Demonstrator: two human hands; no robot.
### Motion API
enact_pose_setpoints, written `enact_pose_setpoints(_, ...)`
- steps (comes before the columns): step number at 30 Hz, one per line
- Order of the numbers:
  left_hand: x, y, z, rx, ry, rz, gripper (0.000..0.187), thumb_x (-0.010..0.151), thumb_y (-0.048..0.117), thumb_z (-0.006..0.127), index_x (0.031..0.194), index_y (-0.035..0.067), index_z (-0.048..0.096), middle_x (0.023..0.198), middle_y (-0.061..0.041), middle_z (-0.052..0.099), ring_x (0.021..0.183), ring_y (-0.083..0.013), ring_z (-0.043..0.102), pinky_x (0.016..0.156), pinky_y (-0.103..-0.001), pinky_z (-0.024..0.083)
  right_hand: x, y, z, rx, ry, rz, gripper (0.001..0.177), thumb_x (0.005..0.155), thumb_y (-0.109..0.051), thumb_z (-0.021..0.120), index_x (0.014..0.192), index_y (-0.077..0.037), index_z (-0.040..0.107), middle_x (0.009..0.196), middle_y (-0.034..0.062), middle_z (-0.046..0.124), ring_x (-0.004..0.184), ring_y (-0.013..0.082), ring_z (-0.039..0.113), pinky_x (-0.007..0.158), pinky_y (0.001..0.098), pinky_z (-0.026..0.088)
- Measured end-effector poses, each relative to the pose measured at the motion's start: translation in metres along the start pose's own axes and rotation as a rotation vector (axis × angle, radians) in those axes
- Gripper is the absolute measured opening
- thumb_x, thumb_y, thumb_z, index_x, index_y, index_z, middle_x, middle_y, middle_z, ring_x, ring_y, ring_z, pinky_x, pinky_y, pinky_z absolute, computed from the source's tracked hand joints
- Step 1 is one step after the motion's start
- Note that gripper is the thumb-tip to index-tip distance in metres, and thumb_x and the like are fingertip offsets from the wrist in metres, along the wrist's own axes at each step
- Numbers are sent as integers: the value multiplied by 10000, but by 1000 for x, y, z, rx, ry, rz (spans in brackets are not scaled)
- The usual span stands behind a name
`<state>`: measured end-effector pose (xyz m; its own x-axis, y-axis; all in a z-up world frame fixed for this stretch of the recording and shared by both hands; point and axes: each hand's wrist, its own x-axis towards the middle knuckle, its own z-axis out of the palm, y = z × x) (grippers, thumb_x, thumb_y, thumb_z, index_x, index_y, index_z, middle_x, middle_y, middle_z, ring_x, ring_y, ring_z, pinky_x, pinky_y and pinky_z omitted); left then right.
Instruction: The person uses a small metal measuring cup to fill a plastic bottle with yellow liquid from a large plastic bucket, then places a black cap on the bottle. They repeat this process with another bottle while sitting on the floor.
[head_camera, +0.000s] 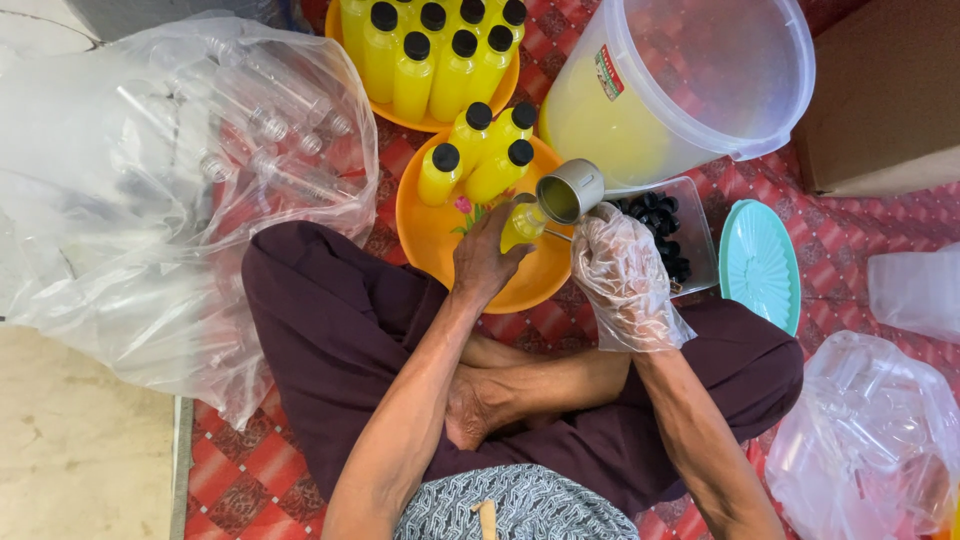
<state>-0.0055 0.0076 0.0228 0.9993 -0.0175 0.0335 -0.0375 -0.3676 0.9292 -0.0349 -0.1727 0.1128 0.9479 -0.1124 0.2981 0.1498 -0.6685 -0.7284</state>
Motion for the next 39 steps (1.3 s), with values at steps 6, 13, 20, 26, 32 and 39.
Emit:
enact_pose_setpoints(6,0,-4,3,1,8,17,694,775,262,870,1399,149,587,1255,-165,673,1215,-406,640,978,-603,532,0,-1,-1,5,3,0,135,952,-64,649,852,-53,740,754,110,673,769,245,670,756,370,550)
enact_pose_setpoints(13,1,-11,7,7,6,18,690,783,285,865,1400,151,589,1286,-161,664,1235,-399,631,988,-596,530,0,-2,-2,11,5,0,137,952,-61,649,853,-53,742,755,107,674,769,238,671,758,367,550)
enact_pose_setpoints(20,2,-13,9,7,-6,6,690,791,282,859,1411,154,585,1306,-163,655,1251,-400,622,997,-599,524,3,-4,-2,15,11,-2,137,952,-59,648,853,-54,743,756,105,675,768,234,671,759,365,551)
enact_pose_setpoints(26,1,-14,9,-12,-11,17,681,800,258,851,1415,145,582,1314,-176,649,1249,-415,619,997,-609,519,3,-5,-3,18,14,-3,138,953,-57,648,853,-54,745,757,103,675,768,229,671,760,363,551)
enact_pose_setpoints(32,0,-1,1,-8,2,18,672,789,248,854,1399,150,589,1299,-171,659,1236,-410,628,999,-599,523,5,-7,-5,21,17,-6,140,953,-55,648,854,-55,746,758,101,676,768,224,672,761,361,551)
enact_pose_setpoints(39,0,-8,5,-16,9,19,680,781,257,860,1396,147,591,1299,-166,660,1242,-408,626,996,-604,523,3,-9,-6,25,20,-7,141,953,-52,647,854,-55,748,759,99,677,767,217,672,762,359,551)
